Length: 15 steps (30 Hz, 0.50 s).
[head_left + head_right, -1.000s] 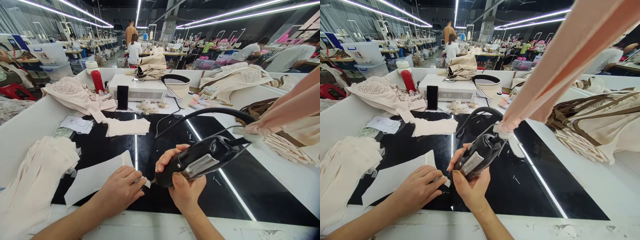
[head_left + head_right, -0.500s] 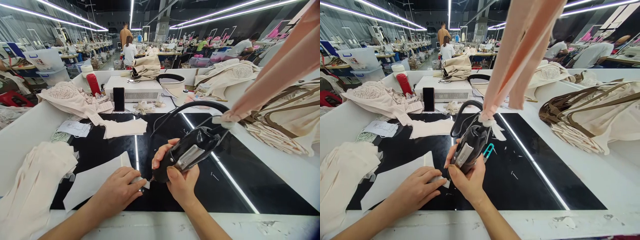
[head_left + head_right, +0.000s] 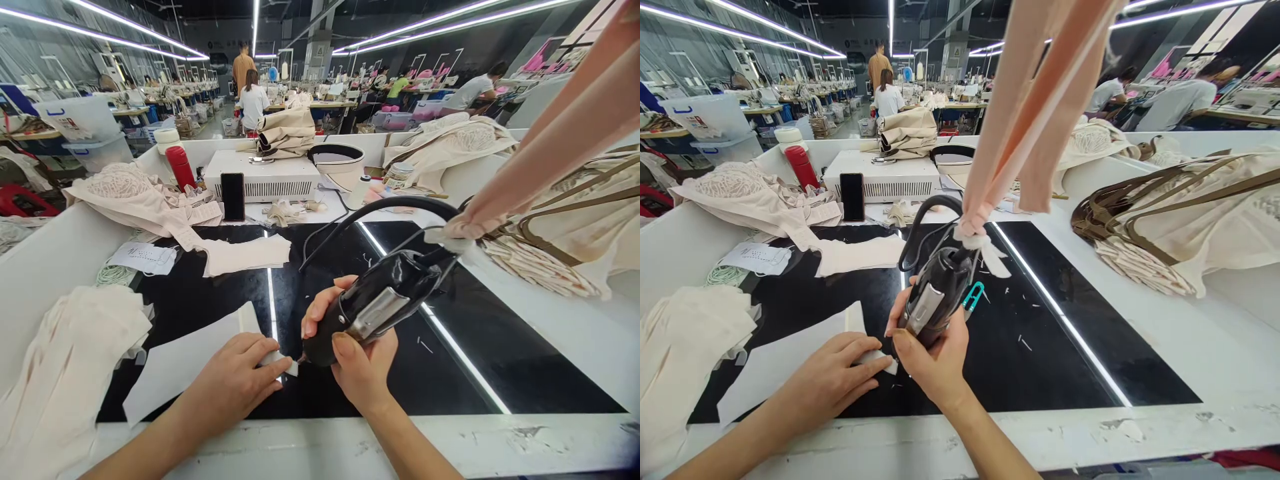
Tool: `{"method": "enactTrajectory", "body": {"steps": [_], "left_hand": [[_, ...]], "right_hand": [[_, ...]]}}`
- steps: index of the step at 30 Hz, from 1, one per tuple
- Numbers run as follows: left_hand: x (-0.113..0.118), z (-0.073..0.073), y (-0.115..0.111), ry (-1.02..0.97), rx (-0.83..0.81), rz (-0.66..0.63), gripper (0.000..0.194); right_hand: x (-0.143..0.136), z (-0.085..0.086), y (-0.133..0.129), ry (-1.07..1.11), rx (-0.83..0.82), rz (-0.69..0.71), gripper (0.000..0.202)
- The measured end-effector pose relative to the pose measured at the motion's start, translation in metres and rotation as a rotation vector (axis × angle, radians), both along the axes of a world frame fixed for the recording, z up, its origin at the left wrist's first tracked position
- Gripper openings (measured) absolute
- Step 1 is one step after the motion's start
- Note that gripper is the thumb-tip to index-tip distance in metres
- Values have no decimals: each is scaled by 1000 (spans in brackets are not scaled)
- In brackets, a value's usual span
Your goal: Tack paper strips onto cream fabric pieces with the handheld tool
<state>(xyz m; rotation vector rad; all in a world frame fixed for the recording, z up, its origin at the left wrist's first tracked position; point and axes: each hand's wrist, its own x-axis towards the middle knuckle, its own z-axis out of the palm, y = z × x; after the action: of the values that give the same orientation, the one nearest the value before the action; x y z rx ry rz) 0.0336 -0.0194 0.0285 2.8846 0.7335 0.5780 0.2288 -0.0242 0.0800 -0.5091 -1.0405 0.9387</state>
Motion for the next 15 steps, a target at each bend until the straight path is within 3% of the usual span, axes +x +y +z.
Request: {"method": "enactTrajectory", "body": {"steps": [15], "left_hand": [[-1,-2,2,1,13,9,29]], "right_hand": [[-2,-2,-1,-42,-14,-73,41]]}}
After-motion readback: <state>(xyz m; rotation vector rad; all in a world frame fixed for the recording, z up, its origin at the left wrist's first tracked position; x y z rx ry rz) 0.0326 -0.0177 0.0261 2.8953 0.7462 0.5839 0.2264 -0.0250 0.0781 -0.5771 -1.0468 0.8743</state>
